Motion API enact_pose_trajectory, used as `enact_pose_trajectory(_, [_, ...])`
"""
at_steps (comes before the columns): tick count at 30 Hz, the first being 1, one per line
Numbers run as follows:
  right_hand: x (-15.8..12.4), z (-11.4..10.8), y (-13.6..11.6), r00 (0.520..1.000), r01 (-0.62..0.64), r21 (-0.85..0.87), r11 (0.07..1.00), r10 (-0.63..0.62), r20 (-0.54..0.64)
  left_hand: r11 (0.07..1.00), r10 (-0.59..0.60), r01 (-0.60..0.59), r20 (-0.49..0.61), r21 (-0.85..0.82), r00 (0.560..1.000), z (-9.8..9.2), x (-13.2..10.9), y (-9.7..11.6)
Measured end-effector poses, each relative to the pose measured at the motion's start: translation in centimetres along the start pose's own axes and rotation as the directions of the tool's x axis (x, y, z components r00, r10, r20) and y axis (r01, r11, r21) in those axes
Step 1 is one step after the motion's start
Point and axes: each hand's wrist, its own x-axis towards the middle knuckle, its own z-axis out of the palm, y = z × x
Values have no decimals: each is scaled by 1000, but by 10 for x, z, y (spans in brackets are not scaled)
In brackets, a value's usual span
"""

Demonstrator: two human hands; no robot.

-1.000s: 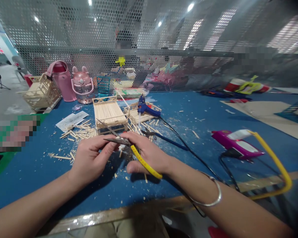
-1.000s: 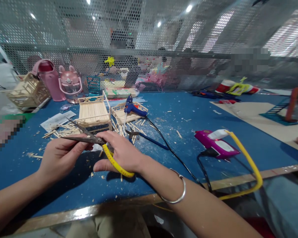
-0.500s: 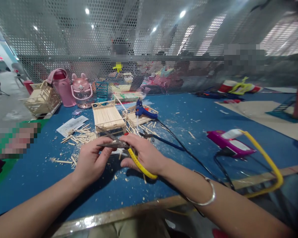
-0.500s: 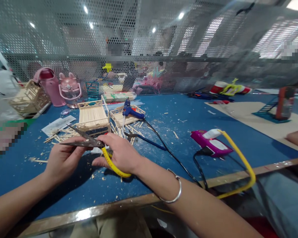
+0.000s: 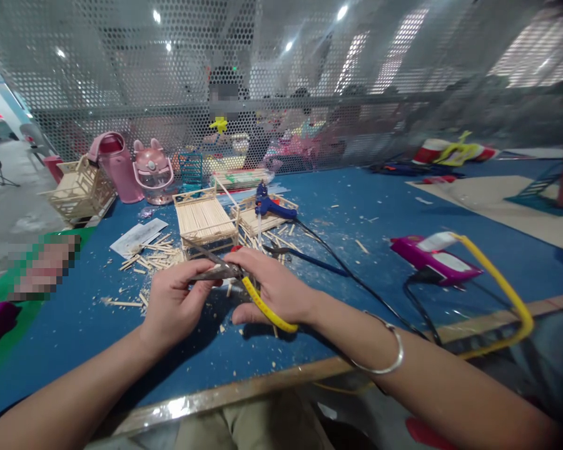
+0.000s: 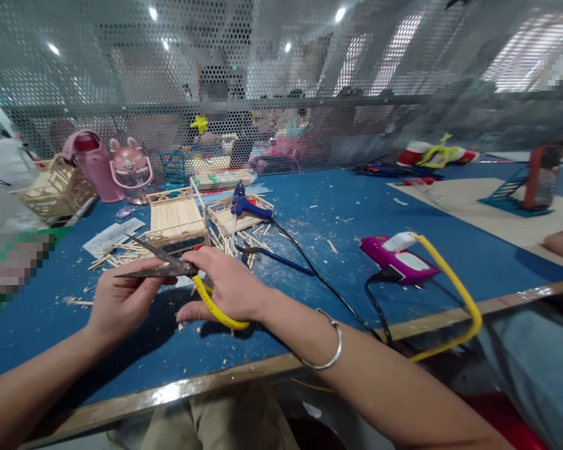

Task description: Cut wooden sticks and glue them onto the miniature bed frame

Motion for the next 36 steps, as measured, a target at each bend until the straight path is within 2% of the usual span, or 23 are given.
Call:
enact_pose_trajectory(14, [-2, -1, 0, 1000, 4, 24, 1000, -5, 30, 988, 95, -97, 23, 122, 995, -4, 0, -1])
enact_pose_trajectory(19, [-4, 5, 4, 999, 39, -47, 998, -41, -36, 968, 177, -177, 16, 178, 984, -6, -1, 2])
enact_pose_trajectory(26, [-6, 4, 10, 995, 59, -178, 982, -71, -63, 962, 192, -191, 14, 196, 981, -5, -1, 1])
enact_pose_trajectory(29, [-7, 2, 12, 996, 65, -187, 980, -76, -48, 972, 144, -145, 20, 187, 989, -4, -1, 1])
enact_pose_trajectory(32, [-6, 2, 9, 1000, 11, -141, 990, -12, -4, 989, 41, -43, 20, 142, 999, -3, 0, 2])
enact_pose_trajectory(34, [-3, 2, 7, 999, -54, -71, 996, 53, -13, 997, -75, 74, 13, 33, 997, -2, 2, 2])
enact_pose_trajectory(36, [-1, 1, 6, 990, -108, 12, 994, 109, -92, 959, -229, 230, 26, -165, 973, 0, 5, 2])
